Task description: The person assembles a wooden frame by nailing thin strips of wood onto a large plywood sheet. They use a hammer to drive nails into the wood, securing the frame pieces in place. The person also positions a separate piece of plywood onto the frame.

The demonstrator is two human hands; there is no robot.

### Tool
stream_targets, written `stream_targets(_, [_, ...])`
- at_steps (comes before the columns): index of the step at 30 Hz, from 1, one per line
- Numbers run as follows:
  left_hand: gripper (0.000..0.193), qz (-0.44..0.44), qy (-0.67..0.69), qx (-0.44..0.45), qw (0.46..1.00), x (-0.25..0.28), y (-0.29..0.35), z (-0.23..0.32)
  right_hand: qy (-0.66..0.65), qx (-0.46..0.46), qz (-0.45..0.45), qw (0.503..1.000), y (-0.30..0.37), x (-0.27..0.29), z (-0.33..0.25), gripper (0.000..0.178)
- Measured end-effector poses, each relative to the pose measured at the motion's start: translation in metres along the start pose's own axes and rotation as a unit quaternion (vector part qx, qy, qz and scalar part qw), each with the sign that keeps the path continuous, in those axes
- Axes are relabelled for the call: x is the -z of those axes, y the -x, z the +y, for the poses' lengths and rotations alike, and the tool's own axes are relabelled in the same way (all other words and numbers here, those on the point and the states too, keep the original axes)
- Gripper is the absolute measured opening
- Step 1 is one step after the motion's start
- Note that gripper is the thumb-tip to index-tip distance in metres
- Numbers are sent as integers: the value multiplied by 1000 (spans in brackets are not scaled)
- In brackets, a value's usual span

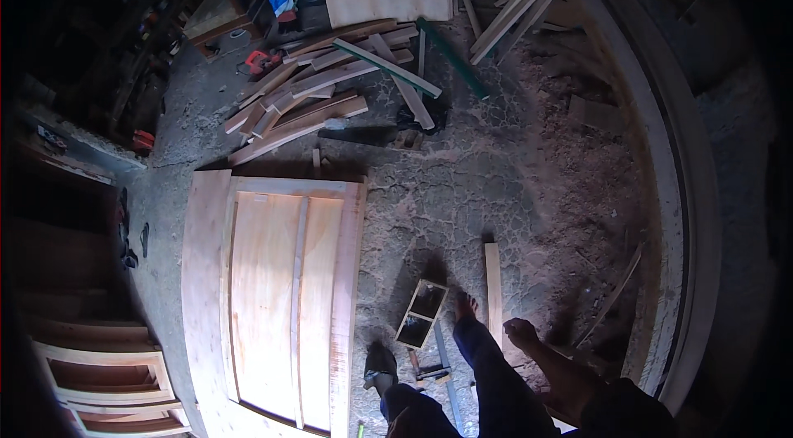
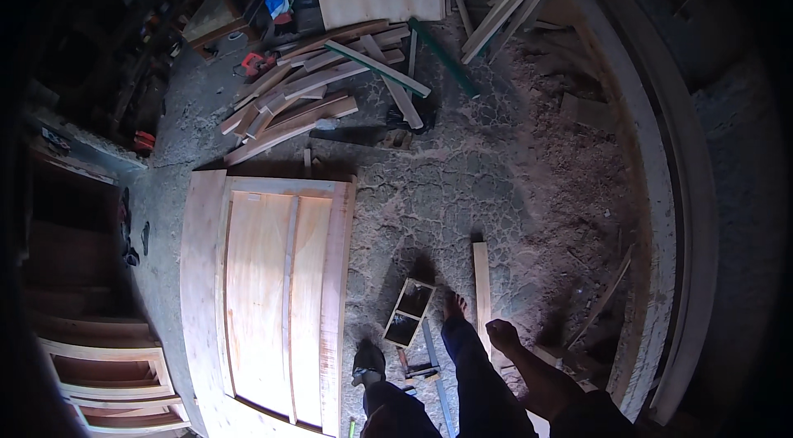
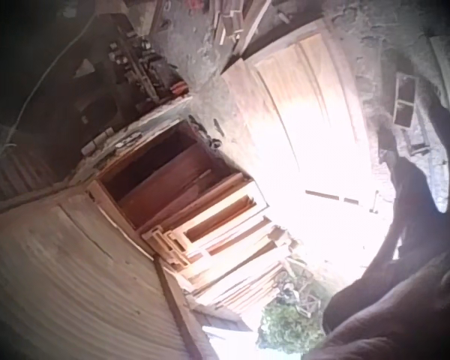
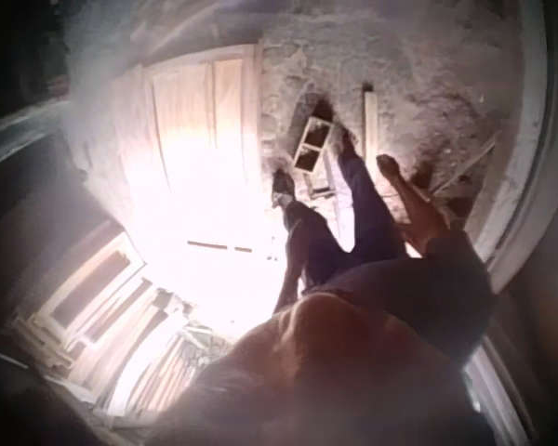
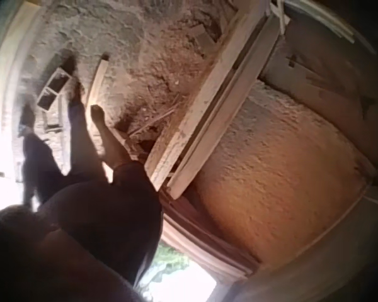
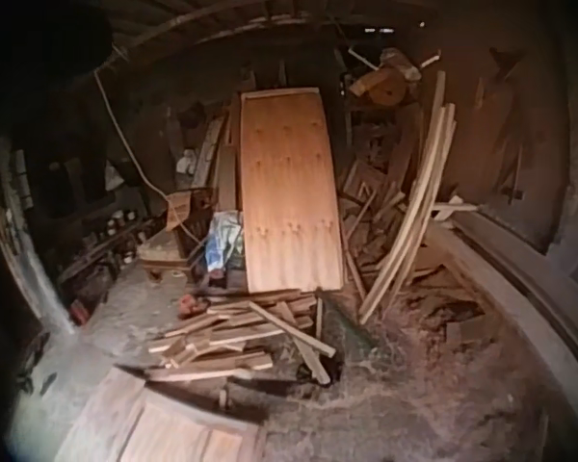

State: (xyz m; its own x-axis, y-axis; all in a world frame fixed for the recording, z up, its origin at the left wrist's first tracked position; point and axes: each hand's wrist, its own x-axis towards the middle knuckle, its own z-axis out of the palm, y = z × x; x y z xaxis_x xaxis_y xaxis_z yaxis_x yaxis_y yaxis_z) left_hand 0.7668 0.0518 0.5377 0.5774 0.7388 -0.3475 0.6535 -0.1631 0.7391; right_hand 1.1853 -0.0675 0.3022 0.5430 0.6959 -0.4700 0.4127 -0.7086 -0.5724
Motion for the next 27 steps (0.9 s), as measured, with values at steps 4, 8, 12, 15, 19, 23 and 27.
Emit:
stream_targets(4, [38,-4,99,112,989,24,-131,112,49,-35,-47,997,-121,81,-53,36])
stream_targets(8, [40,-12,126,114,985,31,-244,151,48,28,10,998,-276,112,-91,34])
stream_targets(12, [41,8,114,108,988,30,-376,163,42,32,-21,998,-452,123,-175,39])
stream_targets(15, [41,27,97,104,990,22,-501,153,61,11,-2,998,-589,107,-234,62])
stream_targets(19, [42,53,65,93,992,4,-696,123,145,-24,11,989,-763,74,-295,97])
stream_targets(23, [43,53,55,83,994,-17,-851,96,182,31,124,975,-868,58,-301,102])
stream_targets(27, [43,61,48,96,992,-23,-933,76,219,49,158,962,-927,32,-298,104])
